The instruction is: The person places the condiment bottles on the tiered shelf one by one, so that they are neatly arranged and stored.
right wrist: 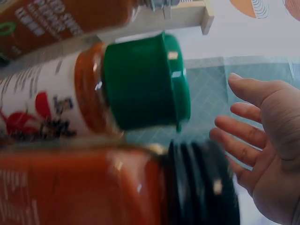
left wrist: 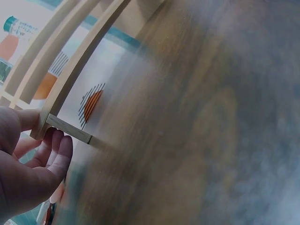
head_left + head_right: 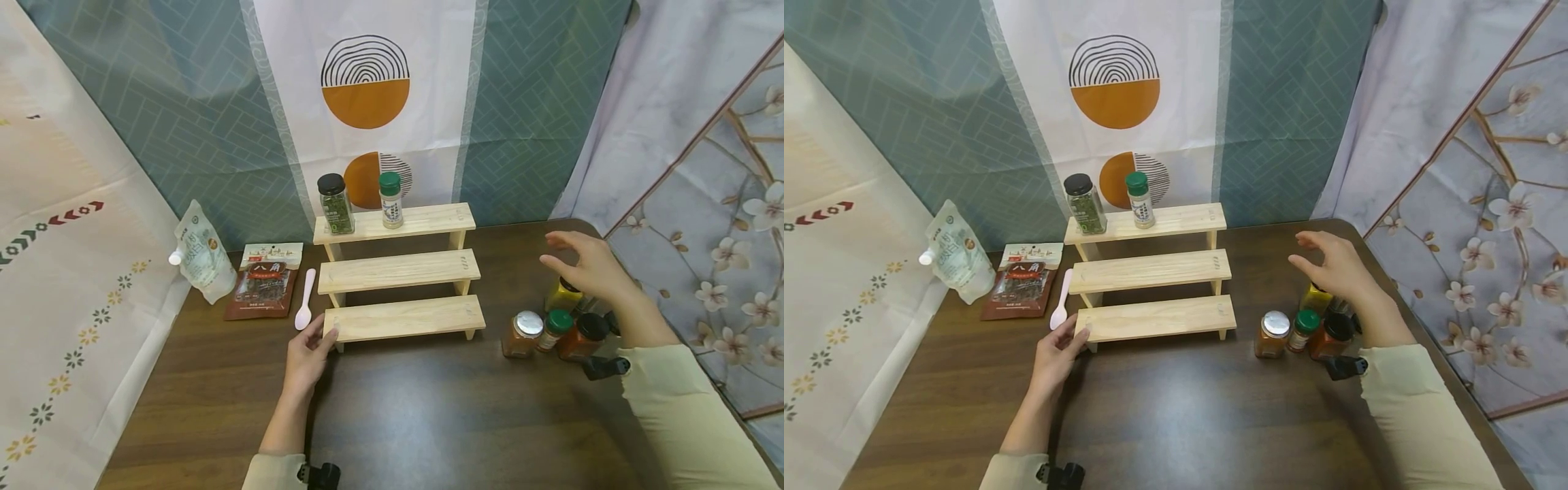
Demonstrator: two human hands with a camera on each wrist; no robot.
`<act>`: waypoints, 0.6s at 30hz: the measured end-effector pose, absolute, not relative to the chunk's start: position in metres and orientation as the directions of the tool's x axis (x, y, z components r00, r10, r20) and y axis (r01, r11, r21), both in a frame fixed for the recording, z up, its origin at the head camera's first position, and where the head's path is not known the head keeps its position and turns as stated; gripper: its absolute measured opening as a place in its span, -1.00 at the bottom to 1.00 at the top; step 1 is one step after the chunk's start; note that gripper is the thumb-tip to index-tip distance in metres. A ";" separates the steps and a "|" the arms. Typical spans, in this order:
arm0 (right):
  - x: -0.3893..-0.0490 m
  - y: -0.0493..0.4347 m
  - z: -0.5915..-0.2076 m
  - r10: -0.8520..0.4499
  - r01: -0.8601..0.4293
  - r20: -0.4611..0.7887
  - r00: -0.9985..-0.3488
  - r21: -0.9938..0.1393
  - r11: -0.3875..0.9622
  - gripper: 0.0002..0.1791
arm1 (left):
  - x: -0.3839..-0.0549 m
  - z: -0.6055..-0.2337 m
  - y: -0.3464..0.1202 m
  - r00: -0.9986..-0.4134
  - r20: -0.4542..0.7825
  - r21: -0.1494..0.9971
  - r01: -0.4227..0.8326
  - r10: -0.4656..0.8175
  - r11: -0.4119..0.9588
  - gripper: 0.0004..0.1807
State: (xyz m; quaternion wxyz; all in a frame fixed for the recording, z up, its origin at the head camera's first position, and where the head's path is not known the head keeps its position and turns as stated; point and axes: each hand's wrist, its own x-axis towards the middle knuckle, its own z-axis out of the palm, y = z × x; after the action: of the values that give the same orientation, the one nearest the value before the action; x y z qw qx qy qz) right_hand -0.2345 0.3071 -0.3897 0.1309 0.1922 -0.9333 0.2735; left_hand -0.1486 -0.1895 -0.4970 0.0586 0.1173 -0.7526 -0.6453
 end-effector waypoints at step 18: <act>-0.218 0.343 -0.405 -0.343 -0.395 0.197 -0.918 -0.394 0.830 -0.36 | -0.148 -0.498 -0.190 -0.968 -0.034 0.986 -0.073 -0.248 0.149 -0.46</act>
State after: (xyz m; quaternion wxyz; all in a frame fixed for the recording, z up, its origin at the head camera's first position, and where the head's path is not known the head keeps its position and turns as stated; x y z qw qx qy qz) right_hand -0.2182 0.3428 -0.4046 0.0592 0.1934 -0.9547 0.2183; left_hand -0.1483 -0.1903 -0.4985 0.0681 0.1062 -0.7551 -0.6434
